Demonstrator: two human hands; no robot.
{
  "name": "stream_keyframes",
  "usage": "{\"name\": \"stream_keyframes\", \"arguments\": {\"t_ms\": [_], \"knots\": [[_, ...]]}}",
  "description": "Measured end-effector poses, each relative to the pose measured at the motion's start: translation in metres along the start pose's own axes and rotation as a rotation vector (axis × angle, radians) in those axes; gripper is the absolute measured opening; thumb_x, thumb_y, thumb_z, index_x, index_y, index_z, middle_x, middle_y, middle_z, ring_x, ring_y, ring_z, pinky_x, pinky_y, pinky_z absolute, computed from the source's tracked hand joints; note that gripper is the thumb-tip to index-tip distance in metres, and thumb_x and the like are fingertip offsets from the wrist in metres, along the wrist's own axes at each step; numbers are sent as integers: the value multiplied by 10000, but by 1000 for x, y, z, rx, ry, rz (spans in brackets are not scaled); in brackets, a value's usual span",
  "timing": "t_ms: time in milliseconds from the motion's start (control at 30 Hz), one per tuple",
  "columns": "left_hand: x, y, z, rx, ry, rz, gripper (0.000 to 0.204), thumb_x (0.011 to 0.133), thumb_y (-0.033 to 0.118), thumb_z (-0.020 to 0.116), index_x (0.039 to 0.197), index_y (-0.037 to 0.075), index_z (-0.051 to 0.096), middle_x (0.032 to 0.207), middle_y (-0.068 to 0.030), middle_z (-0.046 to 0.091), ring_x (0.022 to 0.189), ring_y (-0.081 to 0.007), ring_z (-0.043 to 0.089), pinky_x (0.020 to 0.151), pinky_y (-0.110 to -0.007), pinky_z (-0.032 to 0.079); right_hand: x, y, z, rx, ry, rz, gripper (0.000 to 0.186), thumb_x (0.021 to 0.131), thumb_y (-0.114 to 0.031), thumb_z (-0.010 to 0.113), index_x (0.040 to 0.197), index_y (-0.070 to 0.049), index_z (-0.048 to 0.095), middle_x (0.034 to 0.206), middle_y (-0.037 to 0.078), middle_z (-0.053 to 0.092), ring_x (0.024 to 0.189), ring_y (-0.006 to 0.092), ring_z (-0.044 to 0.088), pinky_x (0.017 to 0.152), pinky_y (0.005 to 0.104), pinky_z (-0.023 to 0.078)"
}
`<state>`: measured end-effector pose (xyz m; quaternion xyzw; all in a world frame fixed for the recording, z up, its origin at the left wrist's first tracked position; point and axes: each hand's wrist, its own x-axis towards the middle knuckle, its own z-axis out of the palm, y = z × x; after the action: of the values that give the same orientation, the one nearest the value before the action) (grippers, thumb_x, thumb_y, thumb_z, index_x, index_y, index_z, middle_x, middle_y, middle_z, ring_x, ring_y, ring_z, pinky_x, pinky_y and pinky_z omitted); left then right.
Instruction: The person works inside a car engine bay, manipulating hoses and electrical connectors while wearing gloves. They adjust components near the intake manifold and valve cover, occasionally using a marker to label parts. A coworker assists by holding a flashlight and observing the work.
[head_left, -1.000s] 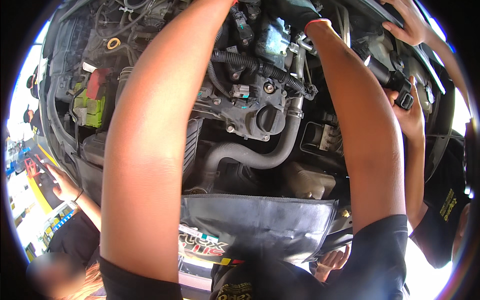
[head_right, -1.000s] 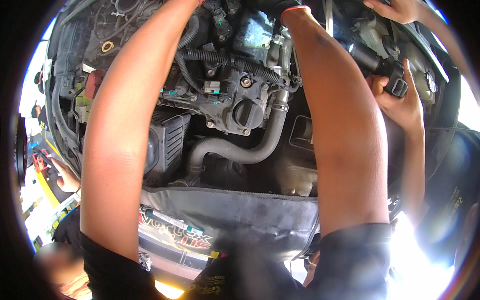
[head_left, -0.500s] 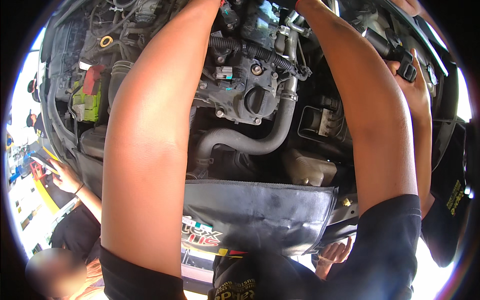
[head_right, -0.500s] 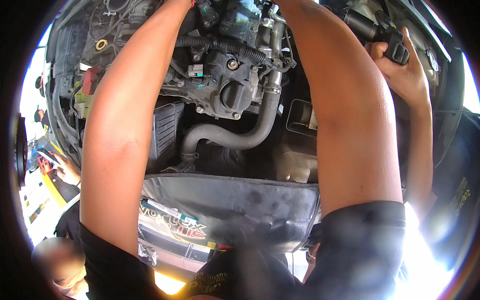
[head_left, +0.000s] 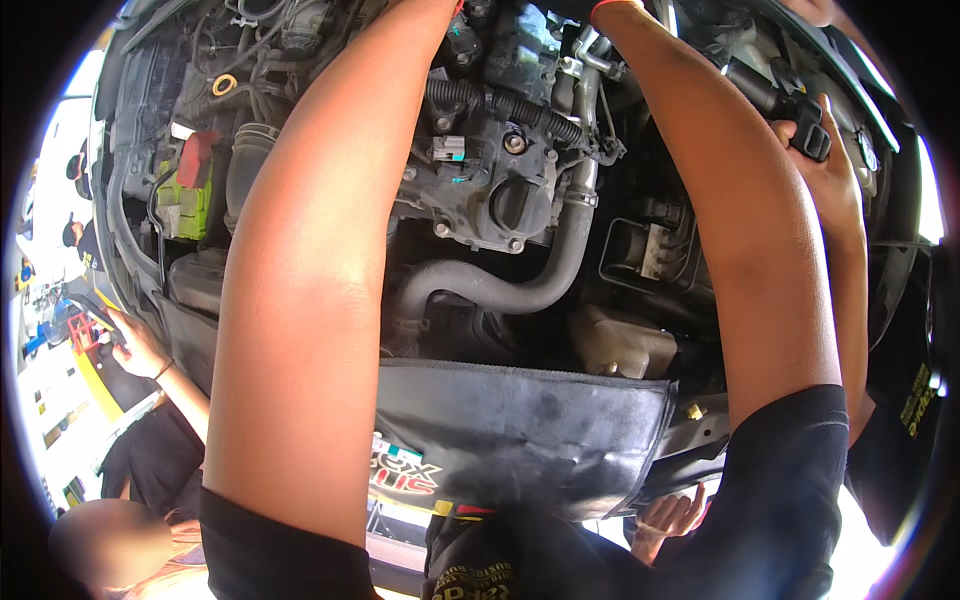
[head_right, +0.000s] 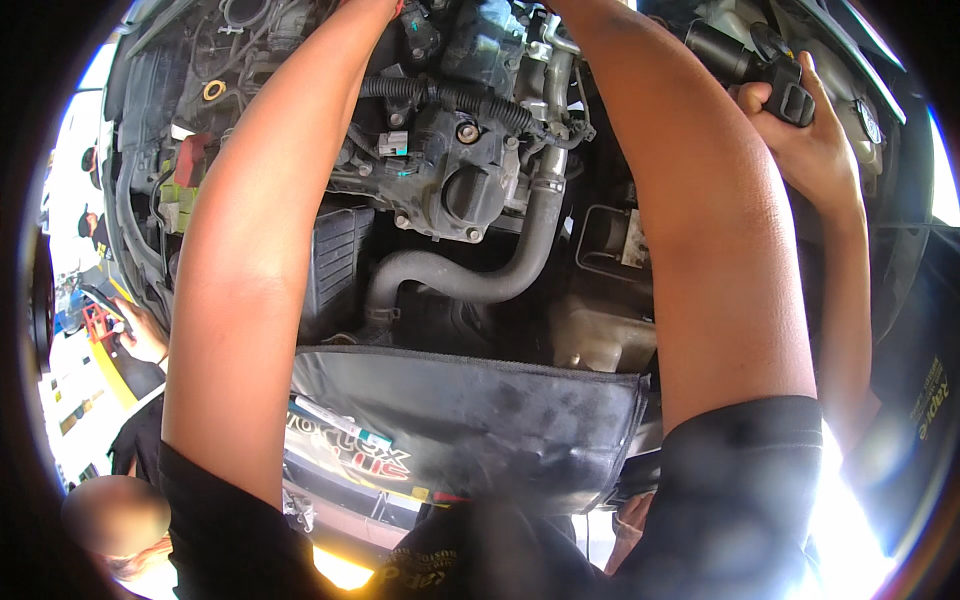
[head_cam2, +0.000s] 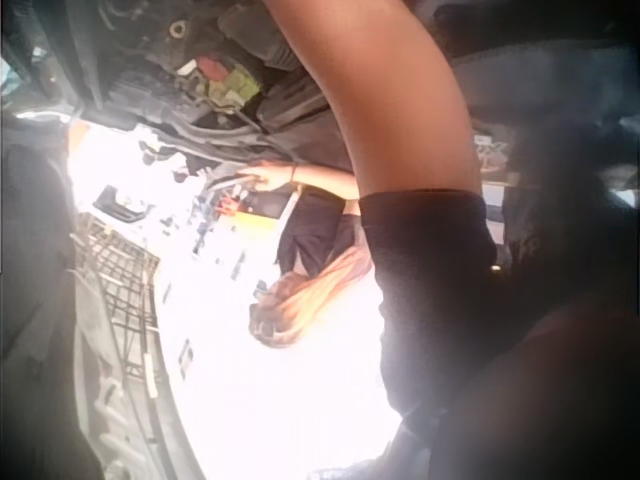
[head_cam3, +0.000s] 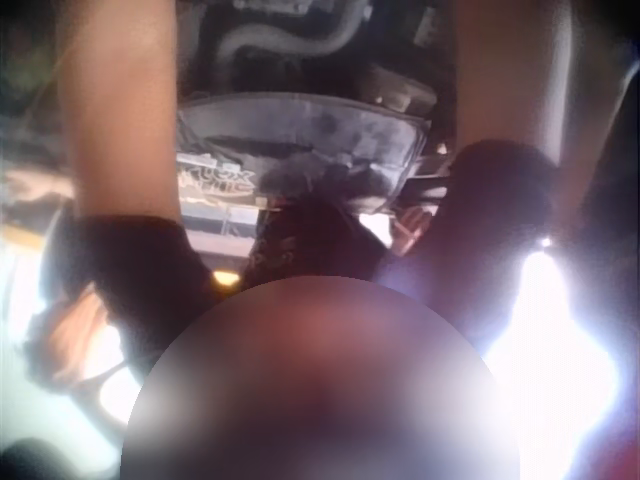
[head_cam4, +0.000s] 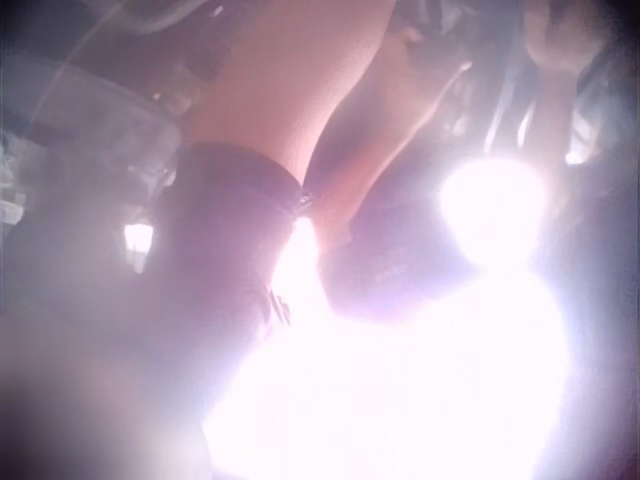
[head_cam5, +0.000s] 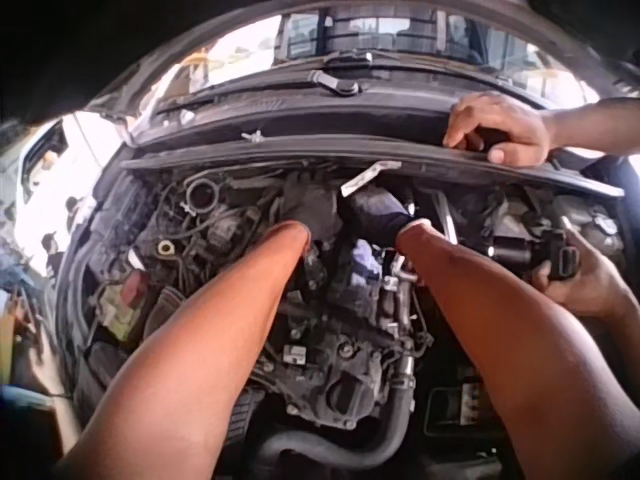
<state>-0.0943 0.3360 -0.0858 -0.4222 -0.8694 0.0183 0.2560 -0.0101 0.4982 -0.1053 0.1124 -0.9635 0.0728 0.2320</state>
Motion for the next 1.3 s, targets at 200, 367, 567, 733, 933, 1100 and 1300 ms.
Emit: {"name": "stream_keyframes", "arguments": {"t_ms": [200,367,567,733,933,1100,1300], "knots": [[6,13,5,21,46,4,688,817,384,704,1436,86,683,1533,-246,581,1493,-444,456,1271,-612,262,3,11,3,-99,29,-104,162,791,-159,701,826,-2,717,801,257,715,772,458,726,700,544,562],[-2,13,2,-154,131,42,716,815,352,703,1479,91,643,1515,-243,597,1486,-437,473,1280,-588,264,-3,14,4,-99,155,-246,142,794,-144,714,871,-26,735,889,238,741,886,460,732,777,553,576],[5,5,-63,-297,-373,-102,731,840,309,684,1536,103,599,1573,-236,579,1530,-385,467,1272,-552,325,-15,-27,-32,182,-20,274,257,786,-302,742,924,-87,760,952,221,758,957,440,739,840,546,579],[-11,-96,-58,-124,26,320,651,877,279,666,1498,88,625,1374,-251,708,1301,-420,662,1144,-530,491,-7,-15,-38,195,23,291,282,788,-314,691,953,-96,760,975,212,767,964,451,729,849,540,581],[-33,-200,-39,-829,-78,40,470,910,363,708,1245,36,750,1145,-197,752,1108,-345,700,963,-486,538,-5,-12,-16,65,-78,337,327,880,-359,684,1061,-108,787,1009,212,778,914,438,746,845,532,593],[-89,-210,-31,-1058,-20,-307,188,937,233,691,982,64,758,889,-89,728,853,-243,739,764,-418,570,-2,-20,-22,81,-118,282,401,971,-456,654,1193,-151,789,1093,192,787,1031,403,745,932,492,586],[-117,-136,-59,-1541,278,-628,145,962,90,622,1063,11,689,883,-21,663,757,-93,590,676,-285,494,-9,-20,-29,120,-106,209,474,1027,-602,609,1267,-228,776,1156,144,792,1100,378,738,985,494,575]]}}
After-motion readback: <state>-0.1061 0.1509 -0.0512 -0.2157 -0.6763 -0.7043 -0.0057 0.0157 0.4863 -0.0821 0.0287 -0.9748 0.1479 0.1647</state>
